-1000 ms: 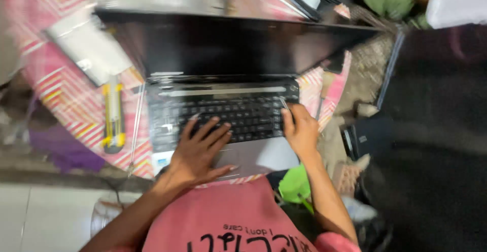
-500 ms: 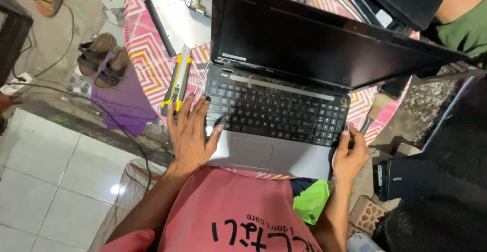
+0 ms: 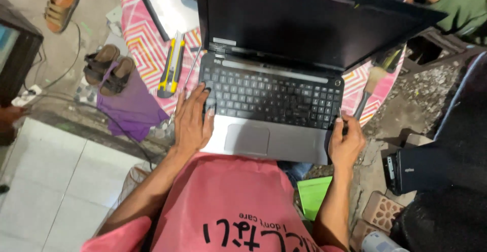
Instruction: Disassembling a laptop to access internal components, including removing screws and the keyboard.
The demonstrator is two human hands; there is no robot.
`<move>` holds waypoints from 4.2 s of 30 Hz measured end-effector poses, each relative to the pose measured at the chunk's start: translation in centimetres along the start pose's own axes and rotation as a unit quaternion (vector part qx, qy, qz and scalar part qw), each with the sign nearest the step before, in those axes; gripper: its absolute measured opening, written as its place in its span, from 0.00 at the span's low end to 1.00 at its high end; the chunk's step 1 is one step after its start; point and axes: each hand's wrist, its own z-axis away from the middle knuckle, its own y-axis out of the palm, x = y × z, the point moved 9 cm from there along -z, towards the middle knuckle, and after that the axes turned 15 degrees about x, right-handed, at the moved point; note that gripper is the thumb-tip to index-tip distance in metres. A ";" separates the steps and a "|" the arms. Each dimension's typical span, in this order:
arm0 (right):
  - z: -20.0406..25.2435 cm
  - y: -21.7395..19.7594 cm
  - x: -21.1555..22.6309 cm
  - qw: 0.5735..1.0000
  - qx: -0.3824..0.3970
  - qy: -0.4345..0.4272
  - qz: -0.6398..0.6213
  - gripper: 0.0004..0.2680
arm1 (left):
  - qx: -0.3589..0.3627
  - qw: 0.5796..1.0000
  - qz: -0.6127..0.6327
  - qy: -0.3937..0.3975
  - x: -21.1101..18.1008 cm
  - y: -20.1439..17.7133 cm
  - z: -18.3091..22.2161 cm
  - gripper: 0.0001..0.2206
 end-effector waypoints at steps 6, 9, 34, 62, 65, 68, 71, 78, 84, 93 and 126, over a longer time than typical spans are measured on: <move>0.5 0.5 -0.6 0.997 0.025 -0.066 -0.042 0.07 | -0.018 0.997 0.069 -0.001 -0.4 -0.9 -0.9 0.15; 0.8 -0.7 0.5 0.994 0.027 -0.087 -0.052 0.08 | -0.017 0.999 0.048 -0.001 -0.1 0.0 -0.5 0.16; 2.7 3.4 9.0 0.942 0.317 -0.113 -0.007 0.15 | -0.004 0.993 0.116 -0.007 1.0 -0.6 -1.6 0.27; -6.1 8.3 26.1 0.689 0.645 -0.251 0.215 0.07 | -0.004 0.989 0.144 -0.043 3.7 0.0 -0.8 0.24; -5.5 8.1 25.0 0.696 0.641 -0.251 0.203 0.06 | 0.000 0.988 0.147 -0.051 3.8 0.1 -0.7 0.25; -2.6 7.8 24.4 0.729 0.593 -0.264 0.216 0.08 | 0.006 0.988 0.145 -0.050 3.8 0.2 -0.8 0.25; 0.1 7.4 23.8 0.766 0.534 -0.275 0.229 0.13 | 0.017 0.989 0.140 -0.047 3.3 -0.5 -1.4 0.25; -4.8 8.1 24.1 0.755 0.598 -0.205 0.174 0.05 | 0.016 0.989 0.139 -0.047 3.5 0.3 -0.6 0.28; -4.8 8.9 24.1 0.728 0.598 -0.248 0.226 0.05 | -0.008 0.987 0.151 -0.046 3.6 -0.4 -0.8 0.27; -8.1 12.1 25.0 0.648 0.723 -0.174 0.167 0.06 | -0.023 0.987 0.152 -0.048 3.4 -0.9 -0.7 0.27; 4.4 9.5 21.4 0.959 0.243 -0.108 0.093 0.10 | -0.040 0.990 0.132 -0.021 3.2 -0.6 -0.3 0.28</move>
